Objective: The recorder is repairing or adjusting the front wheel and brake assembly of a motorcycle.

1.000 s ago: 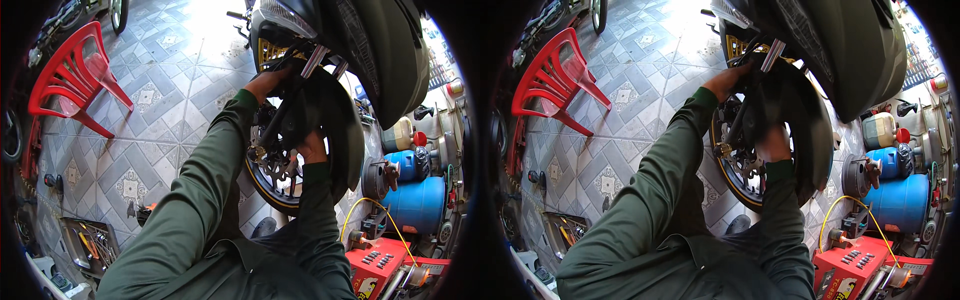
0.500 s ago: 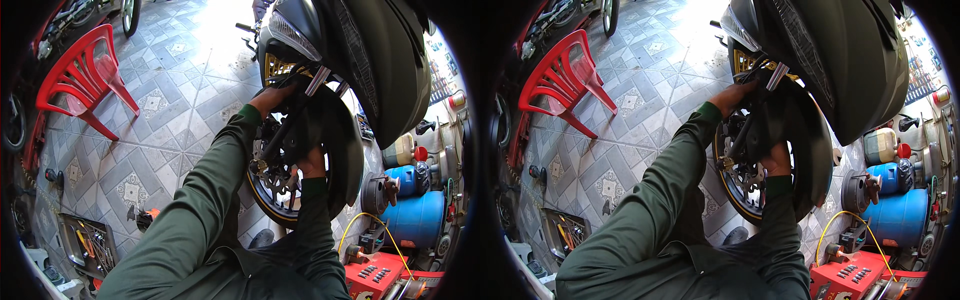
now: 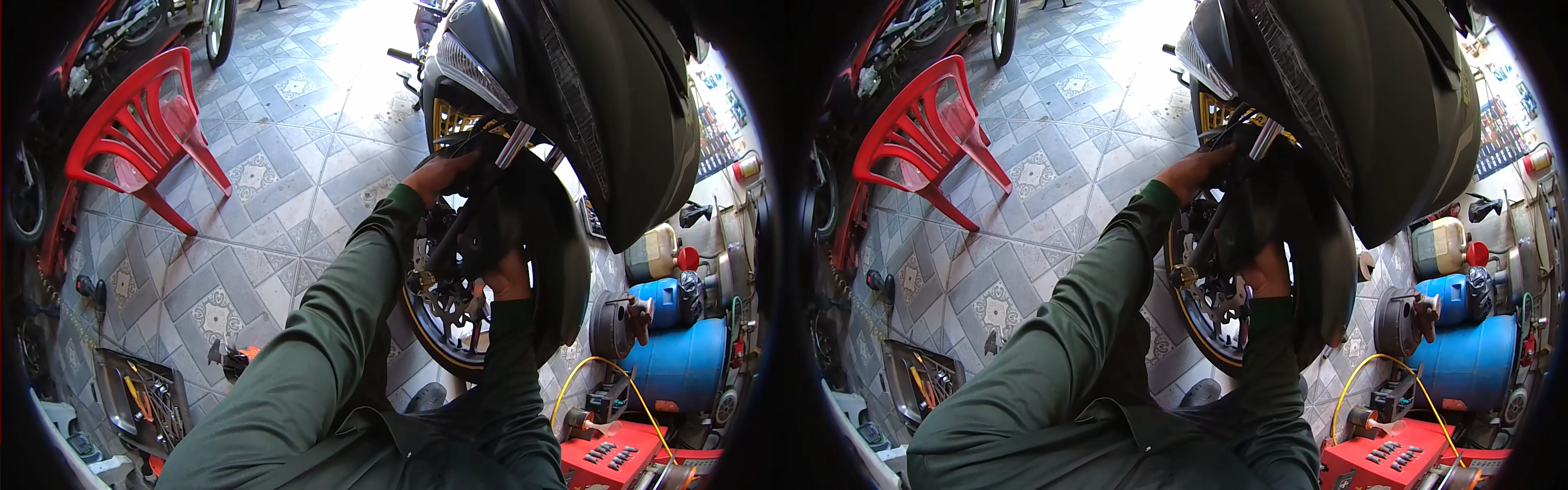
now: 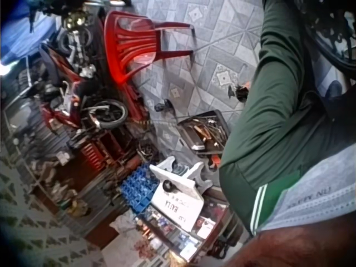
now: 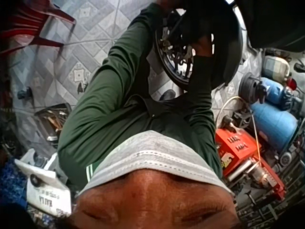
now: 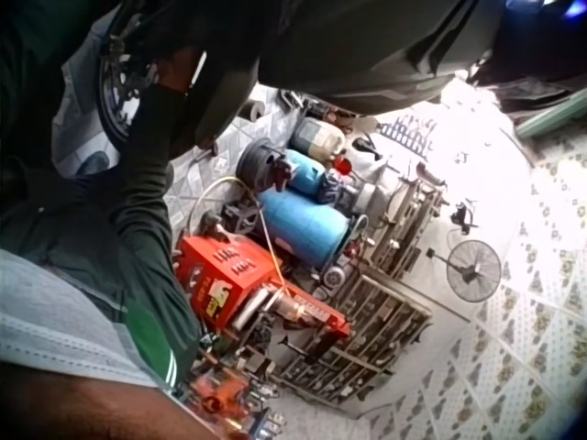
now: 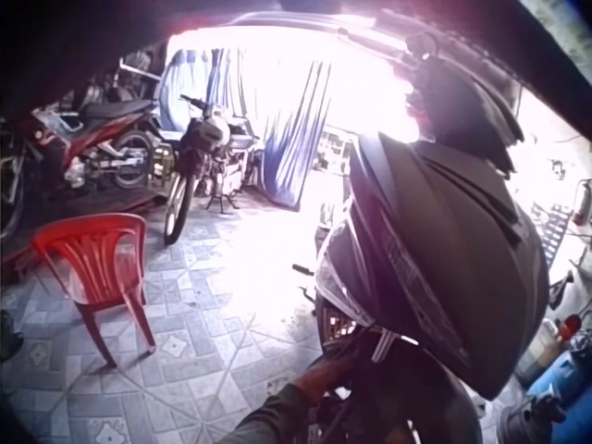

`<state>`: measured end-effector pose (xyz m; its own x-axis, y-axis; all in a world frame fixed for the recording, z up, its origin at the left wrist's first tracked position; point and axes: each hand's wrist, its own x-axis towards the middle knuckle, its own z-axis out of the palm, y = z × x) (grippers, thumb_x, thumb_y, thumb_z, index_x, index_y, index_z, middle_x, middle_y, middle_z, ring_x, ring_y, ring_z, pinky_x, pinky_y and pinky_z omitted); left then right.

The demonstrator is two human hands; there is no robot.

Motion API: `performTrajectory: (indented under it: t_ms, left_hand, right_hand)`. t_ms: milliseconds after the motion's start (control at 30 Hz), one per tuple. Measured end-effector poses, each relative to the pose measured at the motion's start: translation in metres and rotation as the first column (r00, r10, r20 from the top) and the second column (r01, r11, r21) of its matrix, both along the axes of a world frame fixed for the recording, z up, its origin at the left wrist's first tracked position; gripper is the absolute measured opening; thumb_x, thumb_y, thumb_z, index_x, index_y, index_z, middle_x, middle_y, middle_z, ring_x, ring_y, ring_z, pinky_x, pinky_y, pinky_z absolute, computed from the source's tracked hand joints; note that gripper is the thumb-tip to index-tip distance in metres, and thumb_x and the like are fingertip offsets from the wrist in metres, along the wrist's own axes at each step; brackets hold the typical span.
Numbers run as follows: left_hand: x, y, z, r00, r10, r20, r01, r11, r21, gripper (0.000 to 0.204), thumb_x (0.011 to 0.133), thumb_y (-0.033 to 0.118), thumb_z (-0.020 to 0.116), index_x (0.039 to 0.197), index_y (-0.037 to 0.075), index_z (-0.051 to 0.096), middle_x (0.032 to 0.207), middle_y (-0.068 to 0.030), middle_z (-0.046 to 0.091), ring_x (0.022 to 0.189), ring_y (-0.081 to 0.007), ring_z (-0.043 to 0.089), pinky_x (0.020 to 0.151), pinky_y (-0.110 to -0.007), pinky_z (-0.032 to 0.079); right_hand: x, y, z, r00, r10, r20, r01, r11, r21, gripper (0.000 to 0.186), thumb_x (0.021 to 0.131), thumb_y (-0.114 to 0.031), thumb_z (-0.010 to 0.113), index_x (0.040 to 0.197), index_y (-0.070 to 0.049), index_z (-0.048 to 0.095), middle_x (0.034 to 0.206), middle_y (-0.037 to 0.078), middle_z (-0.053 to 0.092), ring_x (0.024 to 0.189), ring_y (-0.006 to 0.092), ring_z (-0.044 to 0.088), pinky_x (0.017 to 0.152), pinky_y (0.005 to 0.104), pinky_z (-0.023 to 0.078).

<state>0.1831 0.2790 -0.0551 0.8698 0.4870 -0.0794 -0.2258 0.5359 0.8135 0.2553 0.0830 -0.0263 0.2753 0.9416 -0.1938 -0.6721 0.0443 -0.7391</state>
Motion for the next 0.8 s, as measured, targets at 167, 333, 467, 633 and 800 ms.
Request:
performTrajectory:
  t_ms: [167,333,467,633,800]
  left_hand:
    - [-0.003,0.002,-0.003,1.0,-0.025,-0.013,0.024,0.999,-0.029,0.039,0.091,0.041,0.058,0.108,0.007,0.064,0.098,-0.0012,0.067,0.083,-0.0107,0.06,0.079,-0.026,0.046]
    - [-0.003,-0.004,0.006,1.0,0.025,-0.003,-0.025,0.999,-0.036,0.038,0.091,0.04,0.058,0.107,0.007,0.065,0.096,-0.0011,0.067,0.081,-0.0106,0.06,0.076,-0.025,0.045]
    - [-0.007,-0.004,0.007,1.0,0.01,0.015,-0.009,1.0,-0.025,0.037,0.091,0.04,0.058,0.105,0.007,0.066,0.094,-0.0005,0.067,0.078,-0.0103,0.059,0.073,-0.025,0.044]
    - [-0.008,-0.003,0.007,1.0,0.001,-0.011,-0.001,1.0,0.003,0.037,0.091,0.041,0.058,0.105,0.008,0.066,0.092,-0.0001,0.067,0.077,-0.0098,0.06,0.071,-0.025,0.045]
    - [-0.007,-0.001,0.005,0.999,-0.027,-0.046,0.028,1.0,0.004,0.037,0.091,0.042,0.058,0.105,0.008,0.065,0.093,-0.0002,0.067,0.078,-0.0103,0.061,0.071,-0.026,0.046]
  right_hand:
    - [-0.003,-0.001,-0.005,0.998,-0.013,0.061,0.014,1.0,-0.018,0.04,0.09,-0.02,0.062,0.126,-0.003,0.051,0.117,0.011,0.059,0.101,0.0242,0.061,0.086,0.0424,0.054]
    - [-0.002,-0.001,-0.005,0.997,-0.061,0.051,0.063,0.997,-0.046,0.041,0.091,-0.021,0.061,0.125,-0.002,0.051,0.117,0.011,0.059,0.101,0.0247,0.062,0.086,0.0433,0.054]
    - [0.004,-0.002,-0.009,0.997,-0.003,0.081,0.008,0.999,-0.053,0.04,0.092,-0.023,0.059,0.126,-0.002,0.051,0.117,0.011,0.059,0.1,0.0255,0.062,0.086,0.0448,0.054]
    - [0.007,0.001,-0.009,1.0,0.017,0.0,-0.017,0.999,-0.049,0.041,0.093,-0.025,0.058,0.126,-0.002,0.051,0.117,0.012,0.059,0.1,0.0267,0.062,0.086,0.0471,0.054]
    - [0.006,0.0,-0.006,0.995,0.038,0.092,-0.035,0.999,-0.029,0.042,0.093,-0.027,0.057,0.127,-0.003,0.05,0.119,0.013,0.058,0.102,0.0273,0.061,0.088,0.0479,0.053]
